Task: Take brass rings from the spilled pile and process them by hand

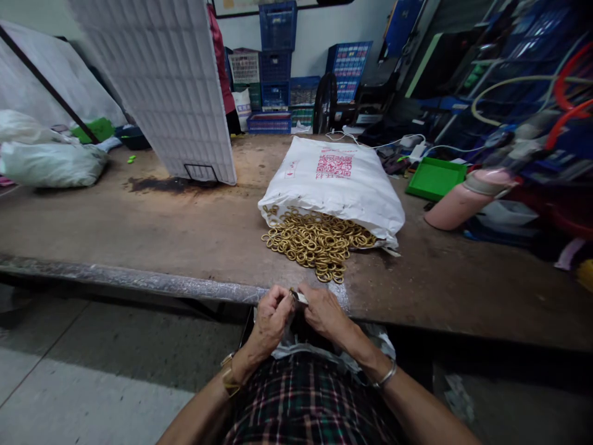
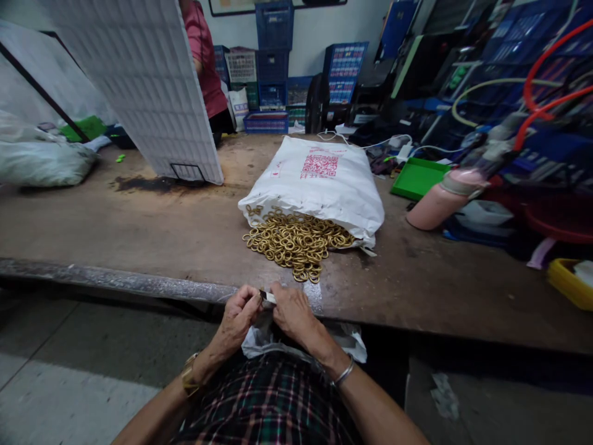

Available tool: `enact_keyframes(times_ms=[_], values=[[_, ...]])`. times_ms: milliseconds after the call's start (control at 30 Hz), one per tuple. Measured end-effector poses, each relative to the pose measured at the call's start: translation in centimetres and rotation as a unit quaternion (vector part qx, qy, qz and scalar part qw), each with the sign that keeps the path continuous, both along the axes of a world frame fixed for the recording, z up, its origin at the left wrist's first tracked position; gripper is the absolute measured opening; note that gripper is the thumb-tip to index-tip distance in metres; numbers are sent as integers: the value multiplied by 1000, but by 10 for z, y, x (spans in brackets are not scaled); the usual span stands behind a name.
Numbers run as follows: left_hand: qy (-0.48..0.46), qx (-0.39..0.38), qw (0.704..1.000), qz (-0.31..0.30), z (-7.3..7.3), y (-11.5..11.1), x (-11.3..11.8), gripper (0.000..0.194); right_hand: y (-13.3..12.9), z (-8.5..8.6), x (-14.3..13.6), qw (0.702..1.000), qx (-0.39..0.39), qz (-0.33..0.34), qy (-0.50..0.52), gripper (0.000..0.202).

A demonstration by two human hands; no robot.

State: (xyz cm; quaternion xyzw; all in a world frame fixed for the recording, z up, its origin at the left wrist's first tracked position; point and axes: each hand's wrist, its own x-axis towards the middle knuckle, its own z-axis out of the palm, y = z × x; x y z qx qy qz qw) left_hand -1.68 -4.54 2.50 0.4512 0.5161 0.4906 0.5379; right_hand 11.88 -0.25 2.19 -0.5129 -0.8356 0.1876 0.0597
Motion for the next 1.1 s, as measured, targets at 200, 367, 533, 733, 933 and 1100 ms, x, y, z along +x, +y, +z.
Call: enact_keyframes(times_ms=[200,367,533,733,933,1100], values=[[-150,-92,981,-83,13,-6,11,37,11,-7,20,990,41,-124,-59,27],[-235,-148,959,-65,5,2,12,34,20,-11,32,977,92,-188,-34,31],[-267,-170,948,-38,-2,7,10,25,29,-10,31,980,90,-174,-42,32],[-357,-238,902,-46,-2,10,8,23,32,-10,27,983,81,-163,-37,20],[-392,-288,873,20,-7,21,7,15,31,-23,23,985,91,-142,47,21],[-352,-235,906,21,-10,30,7,23,33,-28,20,970,62,-156,176,14]])
